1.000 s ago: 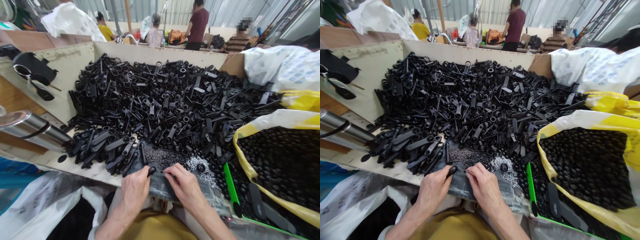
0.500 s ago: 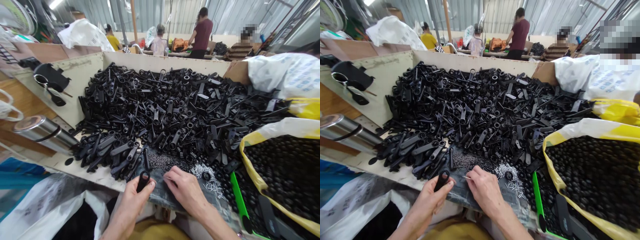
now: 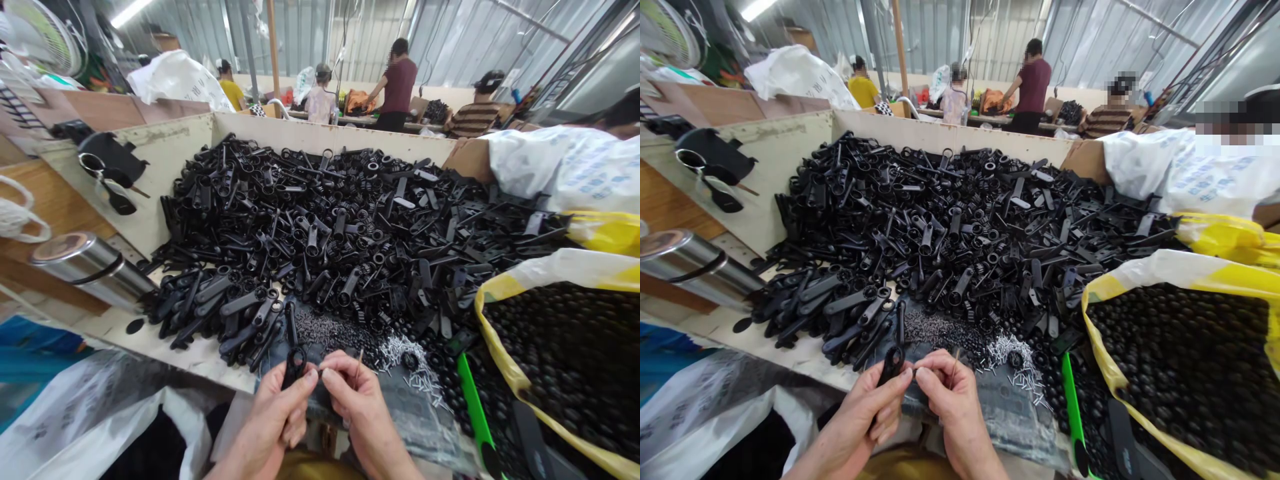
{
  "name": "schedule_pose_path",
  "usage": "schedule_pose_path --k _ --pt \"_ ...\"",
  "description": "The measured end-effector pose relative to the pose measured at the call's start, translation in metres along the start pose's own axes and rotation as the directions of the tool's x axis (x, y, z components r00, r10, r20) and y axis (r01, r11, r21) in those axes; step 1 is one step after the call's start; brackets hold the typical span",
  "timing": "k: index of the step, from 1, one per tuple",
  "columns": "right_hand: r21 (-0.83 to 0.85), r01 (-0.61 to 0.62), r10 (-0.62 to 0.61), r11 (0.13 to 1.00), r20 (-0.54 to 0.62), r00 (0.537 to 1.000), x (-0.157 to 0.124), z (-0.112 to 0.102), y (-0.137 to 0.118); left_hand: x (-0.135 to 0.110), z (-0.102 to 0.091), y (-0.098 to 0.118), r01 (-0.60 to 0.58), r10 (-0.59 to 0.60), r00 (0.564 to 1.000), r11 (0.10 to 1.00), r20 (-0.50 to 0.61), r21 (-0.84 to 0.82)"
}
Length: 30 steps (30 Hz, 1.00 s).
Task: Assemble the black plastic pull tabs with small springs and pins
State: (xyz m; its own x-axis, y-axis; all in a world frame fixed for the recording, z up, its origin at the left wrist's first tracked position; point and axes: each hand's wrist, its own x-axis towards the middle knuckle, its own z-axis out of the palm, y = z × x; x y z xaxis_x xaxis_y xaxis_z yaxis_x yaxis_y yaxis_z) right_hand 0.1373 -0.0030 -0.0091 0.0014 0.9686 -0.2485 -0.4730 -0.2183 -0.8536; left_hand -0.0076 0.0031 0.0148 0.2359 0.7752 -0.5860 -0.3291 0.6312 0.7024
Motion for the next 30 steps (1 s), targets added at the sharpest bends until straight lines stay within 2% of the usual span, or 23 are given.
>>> schedule_pose_path --k 8,17,18,20,22,24,27,30 --pt "0.071 -0.097 0.103 0.993 -0.09 0.991 -0.001 0.002 0.004 -0.006 0.003 0.001 0.004 -0.004 1.0 1.0 -0.005 -0.013" --pt "-0.034 -0.043 0.039 0.998 -0.119 0.992 -0.003 -0.001 0.011 -0.006 0.006 -0.001 -0.001 0.001 1.0 1.0 -0.027 -0.002" --pt "-0.074 -0.001 -0.007 0.997 -0.111 0.994 -0.004 -0.002 0.01 -0.006 0.007 0.0 0.0 -0.001 0.999 1.0 -0.033 -0.01" --pt "-0.205 0.157 -0.174 0.966 -0.068 0.982 -0.005 -0.004 0.007 -0.007 0.01 0.002 0.018 -0.02 0.999 0.999 -0.043 -0.028" --pt "-0.353 0.35 -0.365 0.868 0.024 0.931 -0.007 -0.006 0.002 -0.009 0.012 0.004 0.036 -0.038 0.998 0.999 -0.047 -0.039" --pt "-0.453 0.48 -0.478 0.751 0.128 0.869 -0.008 -0.008 -0.004 -0.01 0.013 0.006 0.036 -0.037 0.998 0.999 -0.044 -0.031" --pt "-0.508 0.559 -0.53 0.656 0.217 0.82 -0.01 -0.011 -0.01 -0.01 0.013 0.006 0.016 -0.017 0.999 1.0 -0.045 -0.008" --pt "-0.535 0.585 -0.544 0.609 0.255 0.799 -0.011 -0.015 -0.014 -0.007 0.015 0.004 0.039 -0.042 0.998 0.997 -0.039 -0.07"
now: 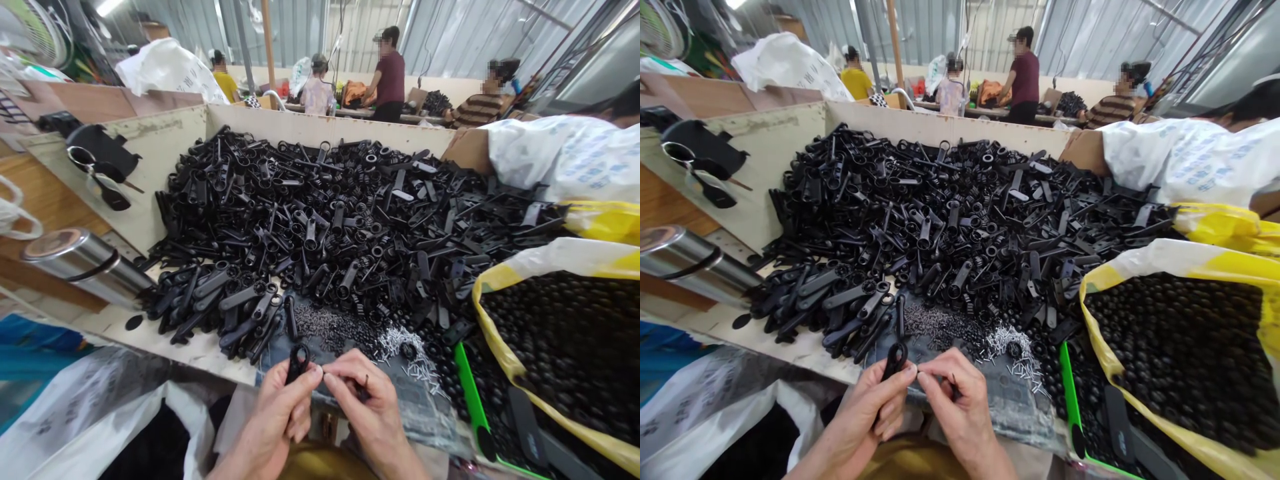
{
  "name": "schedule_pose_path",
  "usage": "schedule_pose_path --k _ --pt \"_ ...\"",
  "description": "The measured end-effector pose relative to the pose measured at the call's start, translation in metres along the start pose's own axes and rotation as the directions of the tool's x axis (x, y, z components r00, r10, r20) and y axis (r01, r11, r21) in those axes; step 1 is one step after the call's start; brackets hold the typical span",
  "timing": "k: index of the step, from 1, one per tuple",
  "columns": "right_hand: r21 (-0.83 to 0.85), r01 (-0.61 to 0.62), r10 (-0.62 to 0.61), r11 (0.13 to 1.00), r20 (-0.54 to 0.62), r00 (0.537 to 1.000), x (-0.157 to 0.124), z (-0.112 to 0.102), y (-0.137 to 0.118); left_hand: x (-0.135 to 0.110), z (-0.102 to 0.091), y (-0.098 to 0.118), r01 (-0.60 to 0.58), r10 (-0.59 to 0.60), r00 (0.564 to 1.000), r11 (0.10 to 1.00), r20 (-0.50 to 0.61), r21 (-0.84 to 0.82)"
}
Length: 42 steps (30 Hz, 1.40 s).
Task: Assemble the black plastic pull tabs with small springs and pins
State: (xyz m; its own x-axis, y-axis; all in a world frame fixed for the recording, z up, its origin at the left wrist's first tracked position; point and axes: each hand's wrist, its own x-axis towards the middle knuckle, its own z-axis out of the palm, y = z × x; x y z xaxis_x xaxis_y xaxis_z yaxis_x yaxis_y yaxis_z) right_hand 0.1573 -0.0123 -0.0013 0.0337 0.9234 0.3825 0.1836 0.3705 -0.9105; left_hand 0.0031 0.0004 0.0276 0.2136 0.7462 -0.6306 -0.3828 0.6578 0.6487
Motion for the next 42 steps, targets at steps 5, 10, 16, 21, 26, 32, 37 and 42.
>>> schedule_pose_path --k 5,10,16,21,26,32,37,42 --pt "-0.098 0.045 -0.043 0.994 0.028 0.999 -0.002 -0.009 0.002 0.005 0.004 -0.005 0.134 -0.126 0.991 0.971 0.052 -0.2" --pt "-0.169 0.082 -0.074 0.982 0.054 0.996 -0.004 -0.016 0.004 0.009 0.005 -0.01 0.166 -0.154 0.986 0.964 0.069 -0.208" --pt "-0.216 0.071 -0.067 0.974 0.027 0.997 -0.004 -0.019 0.004 0.007 0.009 -0.01 0.126 -0.119 0.99 0.988 0.078 -0.089" --pt "-0.249 0.077 -0.071 0.965 0.033 0.997 -0.001 -0.024 0.004 -0.006 0.006 0.003 0.104 -0.111 0.969 0.994 0.223 0.042" --pt "-0.307 0.207 -0.159 0.929 0.175 0.972 0.005 -0.026 0.001 -0.009 -0.004 0.001 0.026 -0.057 0.972 0.99 0.227 0.137" --pt "-0.414 0.324 -0.223 0.851 0.274 0.935 0.01 -0.023 0.0 -0.004 -0.011 -0.007 -0.051 -0.002 0.978 0.968 0.211 0.246" --pt "-0.434 0.258 -0.146 0.863 0.276 0.95 0.011 -0.021 0.0 0.002 -0.021 -0.017 -0.075 0.046 0.992 0.964 0.119 0.253" --pt "-0.406 0.146 -0.057 0.902 0.223 0.973 0.006 -0.015 -0.002 0.007 -0.035 -0.03 -0.045 0.066 0.996 0.956 -0.063 0.291"
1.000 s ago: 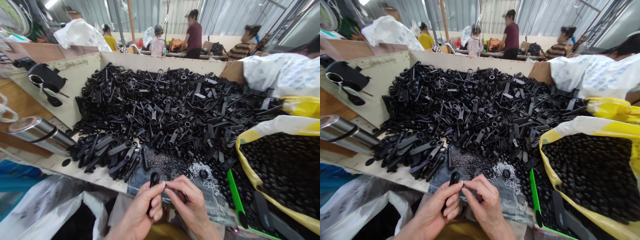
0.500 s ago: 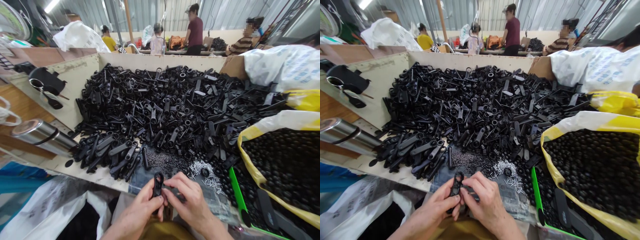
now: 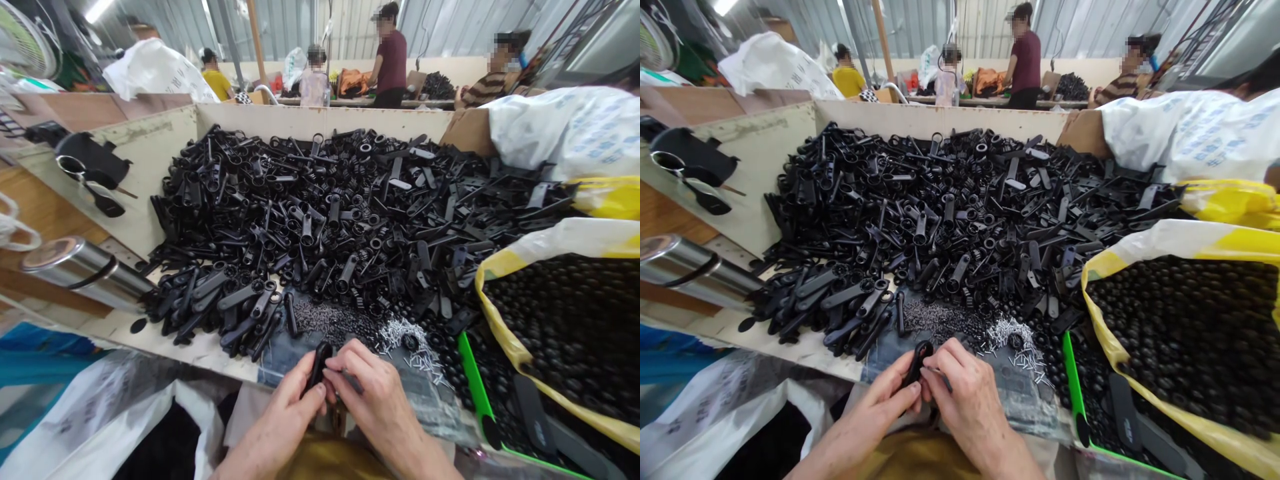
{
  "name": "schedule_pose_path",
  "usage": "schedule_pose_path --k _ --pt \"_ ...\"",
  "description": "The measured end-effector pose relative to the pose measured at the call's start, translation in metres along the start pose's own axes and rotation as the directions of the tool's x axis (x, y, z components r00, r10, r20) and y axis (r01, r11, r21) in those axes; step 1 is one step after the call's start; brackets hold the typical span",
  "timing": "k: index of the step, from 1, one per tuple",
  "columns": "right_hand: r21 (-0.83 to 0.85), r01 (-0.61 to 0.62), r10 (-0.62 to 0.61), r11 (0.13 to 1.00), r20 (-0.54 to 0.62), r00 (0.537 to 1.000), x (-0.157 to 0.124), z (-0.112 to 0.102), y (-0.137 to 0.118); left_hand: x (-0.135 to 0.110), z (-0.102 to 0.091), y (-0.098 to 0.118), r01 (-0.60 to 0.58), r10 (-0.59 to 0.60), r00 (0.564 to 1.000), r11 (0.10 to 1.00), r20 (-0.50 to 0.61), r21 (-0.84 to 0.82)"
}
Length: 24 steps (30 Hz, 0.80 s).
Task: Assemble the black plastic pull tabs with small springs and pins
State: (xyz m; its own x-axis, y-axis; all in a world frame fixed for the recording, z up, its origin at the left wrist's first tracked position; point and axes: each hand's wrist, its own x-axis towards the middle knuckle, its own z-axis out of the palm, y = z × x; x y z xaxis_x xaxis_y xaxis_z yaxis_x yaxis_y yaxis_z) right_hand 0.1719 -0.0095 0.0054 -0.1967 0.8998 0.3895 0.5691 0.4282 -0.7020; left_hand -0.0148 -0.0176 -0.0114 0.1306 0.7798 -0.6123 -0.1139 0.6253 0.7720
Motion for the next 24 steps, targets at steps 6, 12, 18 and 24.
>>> schedule_pose_path --k 6,12,18,24 --pt "-0.079 0.05 -0.05 0.996 0.006 0.999 -0.007 0.004 -0.008 -0.001 0.001 0.001 -0.056 0.056 0.998 0.997 -0.016 0.049" --pt "-0.279 0.176 -0.15 0.944 0.111 0.982 -0.012 0.005 -0.011 0.003 -0.007 0.002 -0.176 0.178 0.981 0.984 -0.082 0.032" --pt "-0.171 0.062 -0.03 0.983 0.185 0.982 -0.013 -0.007 -0.016 0.006 -0.009 -0.004 -0.172 0.172 0.976 0.985 -0.132 0.007" --pt "-0.088 -0.039 0.058 0.995 0.225 0.973 -0.014 -0.007 -0.007 0.007 -0.009 -0.012 -0.144 0.148 0.985 0.988 -0.085 0.051"
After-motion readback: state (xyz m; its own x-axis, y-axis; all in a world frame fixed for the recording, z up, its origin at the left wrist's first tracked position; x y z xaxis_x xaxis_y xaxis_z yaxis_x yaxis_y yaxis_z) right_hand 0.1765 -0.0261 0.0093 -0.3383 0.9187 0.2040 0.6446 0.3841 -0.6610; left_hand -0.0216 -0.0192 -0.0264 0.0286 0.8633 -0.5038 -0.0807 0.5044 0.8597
